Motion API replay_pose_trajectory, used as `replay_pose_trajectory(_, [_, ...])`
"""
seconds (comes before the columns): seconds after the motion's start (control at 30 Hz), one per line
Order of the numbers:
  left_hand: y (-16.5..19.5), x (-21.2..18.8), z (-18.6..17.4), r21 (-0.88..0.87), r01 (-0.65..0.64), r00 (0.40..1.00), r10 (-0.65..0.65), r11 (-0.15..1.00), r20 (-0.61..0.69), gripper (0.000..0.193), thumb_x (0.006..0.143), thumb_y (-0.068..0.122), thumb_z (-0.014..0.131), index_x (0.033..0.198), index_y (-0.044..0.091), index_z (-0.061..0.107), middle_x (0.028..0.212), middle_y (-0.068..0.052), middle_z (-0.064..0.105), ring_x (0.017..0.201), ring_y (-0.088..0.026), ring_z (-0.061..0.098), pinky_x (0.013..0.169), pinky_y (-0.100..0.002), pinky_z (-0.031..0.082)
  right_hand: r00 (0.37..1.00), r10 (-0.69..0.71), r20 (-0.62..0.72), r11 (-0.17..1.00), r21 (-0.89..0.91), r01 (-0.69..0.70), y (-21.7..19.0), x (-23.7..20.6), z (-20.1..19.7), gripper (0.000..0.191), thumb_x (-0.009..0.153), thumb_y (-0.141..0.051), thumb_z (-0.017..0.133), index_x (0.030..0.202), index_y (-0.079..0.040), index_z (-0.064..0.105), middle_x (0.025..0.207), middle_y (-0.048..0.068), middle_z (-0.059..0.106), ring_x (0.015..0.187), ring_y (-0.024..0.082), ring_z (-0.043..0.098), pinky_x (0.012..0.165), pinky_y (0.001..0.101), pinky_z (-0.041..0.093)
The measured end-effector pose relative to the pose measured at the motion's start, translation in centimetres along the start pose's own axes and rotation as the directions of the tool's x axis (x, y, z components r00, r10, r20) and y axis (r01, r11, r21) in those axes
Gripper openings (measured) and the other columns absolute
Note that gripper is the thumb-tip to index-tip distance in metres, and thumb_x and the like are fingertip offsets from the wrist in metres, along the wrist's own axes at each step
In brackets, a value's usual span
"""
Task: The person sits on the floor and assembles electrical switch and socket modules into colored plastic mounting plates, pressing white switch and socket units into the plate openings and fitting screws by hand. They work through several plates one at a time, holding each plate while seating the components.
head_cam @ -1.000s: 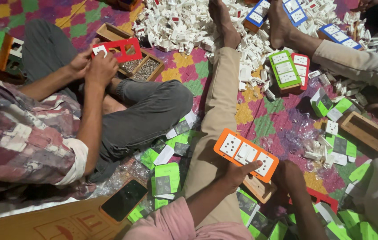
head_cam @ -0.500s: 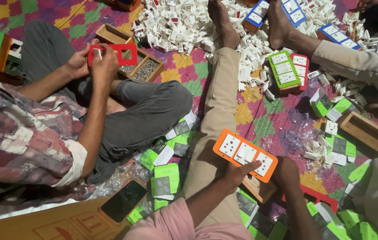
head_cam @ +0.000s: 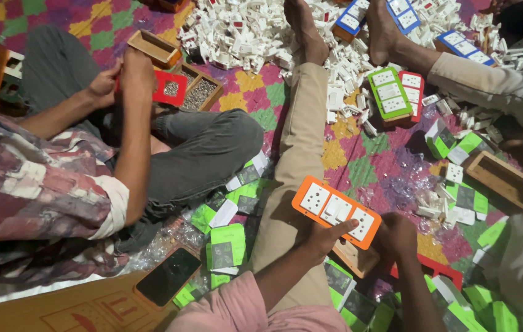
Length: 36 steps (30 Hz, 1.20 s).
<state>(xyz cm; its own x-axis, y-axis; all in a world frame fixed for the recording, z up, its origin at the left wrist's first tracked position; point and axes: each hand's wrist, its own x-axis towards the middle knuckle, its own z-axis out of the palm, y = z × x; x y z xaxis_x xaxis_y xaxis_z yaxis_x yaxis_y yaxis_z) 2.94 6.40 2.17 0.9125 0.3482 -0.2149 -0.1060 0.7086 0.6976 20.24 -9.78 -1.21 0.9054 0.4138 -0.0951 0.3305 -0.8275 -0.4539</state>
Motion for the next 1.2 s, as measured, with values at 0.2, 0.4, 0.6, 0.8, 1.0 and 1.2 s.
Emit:
replay_pose_trajectory(0.2, [-1.5,0.6,-0.8,0.023,-0.02,1.0,0.02,1.0,0.024,0.026,0.09,0.015,0.08,0.111,0.007,0.067,0.097,0.001,0.071,0.082,-0.006,0.066,0.061,-0.023,0.05,0.994,0.077,-0.079,0.995,0.077,-0.071,2.2,-1.2,-1.3,0.029,0.086,-0.026,0.076,0.105,-0.005,0.076,0.095,0.016,0.078,0.089,0.028,0.077,0.084,0.0401,0.059])
replay_pose_trajectory(0.4, [-4.3,1.7,-1.8,0.053,0.047,0.998,-0.049,0.997,0.04,0.035,0.085,0.012,0.081,0.117,0.01,0.065,0.103,0.003,0.069,0.091,-0.008,0.066,0.071,-0.026,0.055,0.982,-0.05,-0.181,0.97,0.224,0.091,4.5,-5.8,-5.1,0.029,0.098,-0.016,0.067,0.124,-0.007,0.075,0.104,0.015,0.077,0.093,0.021,0.074,0.082,0.035,0.056])
replay_pose_trajectory(0.6, [-3.5,0.0,-4.2,0.187,0.026,0.993,-0.046,0.982,0.105,0.024,0.093,0.01,0.077,0.111,-0.004,0.073,0.109,-0.009,0.073,0.098,-0.018,0.068,0.084,-0.033,0.055,0.98,0.095,-0.176,0.566,0.819,0.092,0.4,-11.2,-7.7,0.018,0.104,-0.001,0.066,0.12,0.006,0.062,0.108,0.017,0.074,0.094,0.021,0.072,0.085,0.0324,0.059])
replay_pose_trajectory(0.8, [-0.5,-2.7,-2.4,0.151,0.131,0.984,-0.146,0.98,0.1,0.022,0.095,0.008,0.075,0.112,-0.005,0.072,0.105,-0.008,0.073,0.096,-0.016,0.069,0.084,-0.031,0.055,0.987,0.104,-0.119,0.471,0.88,0.057,-6.0,-15.5,-10.3,0.017,0.102,-0.001,0.07,0.117,0.003,0.063,0.113,0.018,0.075,0.099,0.02,0.074,0.089,0.0326,0.061])
replay_pose_trajectory(1.0, [1.2,-3.5,-0.4,0.115,0.097,0.988,-0.11,0.989,0.105,0.022,0.092,0.005,0.074,0.112,-0.002,0.07,0.105,-0.006,0.073,0.097,-0.013,0.07,0.088,-0.029,0.058,0.99,-0.036,-0.134,0.558,0.82,0.131,-9.3,-16.7,-10.7,0.015,0.097,0.001,0.078,0.111,0.002,0.071,0.106,0.009,0.072,0.098,0.013,0.073,0.087,0.0279,0.062])
replay_pose_trajectory(1.2, [1.6,-3.8,-0.1,0.194,0.053,0.99,-0.077,0.98,0.12,0.022,0.095,0.006,0.075,0.114,-0.004,0.07,0.107,-0.005,0.072,0.097,-0.012,0.069,0.088,-0.029,0.057,0.969,-0.17,-0.178,0.809,0.536,0.241,-10.8,-17.1,-11.4,0.016,0.093,0.003,0.08,0.107,-0.002,0.076,0.104,0.008,0.075,0.09,0.012,0.067,0.075,0.0234,0.055])
